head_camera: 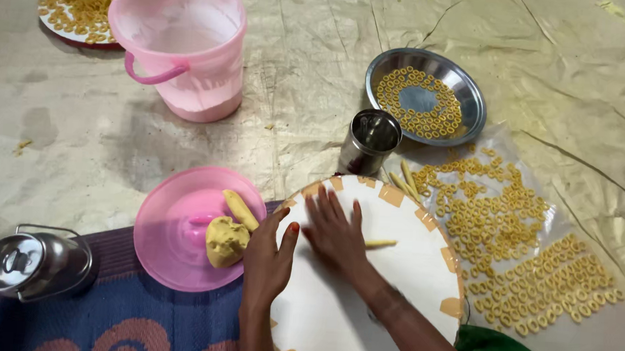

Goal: The person rolls a piece of dough into a thin cylindrical shape on a round board using both hands. The dough is repeatedly rolled back and forth to elongate it, and the person occasionally adjusts its position on the board.

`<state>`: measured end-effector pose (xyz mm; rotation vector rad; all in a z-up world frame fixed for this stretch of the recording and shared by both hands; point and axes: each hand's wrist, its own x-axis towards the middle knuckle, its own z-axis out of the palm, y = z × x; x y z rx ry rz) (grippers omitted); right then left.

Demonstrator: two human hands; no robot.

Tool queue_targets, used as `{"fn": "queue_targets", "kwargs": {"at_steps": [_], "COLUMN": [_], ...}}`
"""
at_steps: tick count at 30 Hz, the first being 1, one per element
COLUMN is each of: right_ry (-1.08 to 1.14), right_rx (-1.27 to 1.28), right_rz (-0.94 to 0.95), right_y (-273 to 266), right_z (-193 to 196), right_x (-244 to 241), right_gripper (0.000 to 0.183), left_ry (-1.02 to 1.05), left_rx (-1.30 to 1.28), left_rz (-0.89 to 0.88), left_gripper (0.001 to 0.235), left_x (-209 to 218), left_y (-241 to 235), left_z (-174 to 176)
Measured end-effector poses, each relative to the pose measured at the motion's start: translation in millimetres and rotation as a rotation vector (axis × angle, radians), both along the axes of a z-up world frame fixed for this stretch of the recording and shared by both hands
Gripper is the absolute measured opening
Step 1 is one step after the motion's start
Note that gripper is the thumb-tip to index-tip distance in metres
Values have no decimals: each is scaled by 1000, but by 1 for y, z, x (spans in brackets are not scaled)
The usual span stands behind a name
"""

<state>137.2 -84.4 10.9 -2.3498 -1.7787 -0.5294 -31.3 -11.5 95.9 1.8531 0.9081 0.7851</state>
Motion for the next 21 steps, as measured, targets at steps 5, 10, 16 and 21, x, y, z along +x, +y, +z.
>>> {"fn": "queue_targets", "kwargs": {"at_steps": [5, 10, 16, 21], "right_ry": [-19, 41, 266, 175], "right_rx": [74, -63, -245, -171], "right_rz": [-30, 130, 208, 231], "right_y": [43, -18, -134, -157], "right_z": [-2, 8, 23, 23], "right_x": [27, -14, -78, -88], "right_gripper": [64, 68, 79, 76], "left_ry": [12, 5, -3, -18], "left_rx": [-56, -75, -35, -35], "left_rz": [17, 35, 28, 21], "left_gripper": [51, 50, 51, 51], "left_x": [0, 1, -3, -2], "left_y": [4, 5, -1, -4], "left_z": [-2, 1, 4, 0]}}
